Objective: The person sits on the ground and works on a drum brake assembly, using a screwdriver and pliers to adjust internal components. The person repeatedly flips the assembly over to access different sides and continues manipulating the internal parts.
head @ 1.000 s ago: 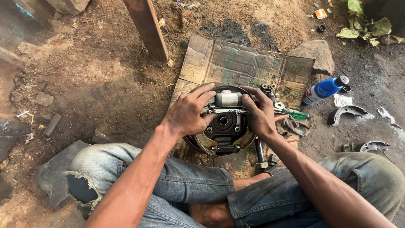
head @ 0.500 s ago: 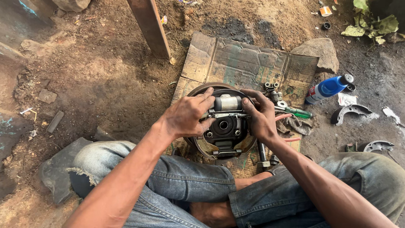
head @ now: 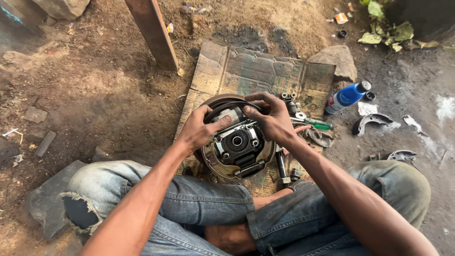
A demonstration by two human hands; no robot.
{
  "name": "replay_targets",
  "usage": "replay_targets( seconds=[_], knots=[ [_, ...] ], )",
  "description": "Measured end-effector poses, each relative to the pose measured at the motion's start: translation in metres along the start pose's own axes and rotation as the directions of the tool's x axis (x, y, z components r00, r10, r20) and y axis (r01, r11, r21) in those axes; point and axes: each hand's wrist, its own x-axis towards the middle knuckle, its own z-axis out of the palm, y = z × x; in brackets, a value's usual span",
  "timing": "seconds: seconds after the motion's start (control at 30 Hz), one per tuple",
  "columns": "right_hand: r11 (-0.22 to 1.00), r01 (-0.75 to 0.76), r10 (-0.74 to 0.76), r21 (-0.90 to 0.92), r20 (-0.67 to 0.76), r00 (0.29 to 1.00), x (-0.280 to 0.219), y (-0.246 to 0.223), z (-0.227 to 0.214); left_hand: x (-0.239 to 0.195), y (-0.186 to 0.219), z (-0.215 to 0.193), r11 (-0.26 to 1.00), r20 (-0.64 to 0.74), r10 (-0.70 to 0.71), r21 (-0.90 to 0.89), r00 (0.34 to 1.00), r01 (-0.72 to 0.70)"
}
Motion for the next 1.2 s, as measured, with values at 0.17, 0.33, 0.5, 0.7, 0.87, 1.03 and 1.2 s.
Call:
replay_targets(
  seconds=[0.17,0.33,0.5,0.7,0.87,1.03,1.2],
  knots=[
    [0.996,-0.044,0.038,-0.080,-0.070,0.997,0.000,0.013,-0.007,-0.006,0.015,0.005,0.998,0.002,0.058,-0.019,0.998,-0.058],
    [0.887,-0.212,0.240,-0.410,0.017,0.971,-0.003,0.017,-0.058,-0.015,0.034,-0.001,0.997,-0.045,-0.028,0.069,0.999,0.031],
    [0.253,0.057,0.468,-0.966,0.174,0.866,-0.038,0.027,-0.083,-0.018,0.040,-0.011,0.990,-0.143,-0.052,0.123,0.988,0.070],
    [-0.030,0.316,0.467,-0.948,0.266,0.843,-0.040,0.031,-0.062,-0.013,0.022,-0.018,0.998,-0.114,-0.046,-0.050,0.992,0.041],
    [0.131,0.103,0.529,-0.986,0.158,0.834,-0.038,0.016,-0.066,0.000,0.011,-0.024,0.989,-0.125,-0.061,-0.143,0.990,0.043],
    [0.610,-0.519,0.678,-0.598,0.055,0.733,-0.061,-0.006,-0.100,0.001,0.013,-0.018,0.994,-0.148,-0.015,-0.113,0.989,-0.002],
    [0.753,-0.563,0.638,-0.341,0.166,0.752,-0.107,0.001,-0.085,-0.002,0.016,-0.009,0.999,-0.006,-0.025,-0.043,1.000,0.025]
  ],
)
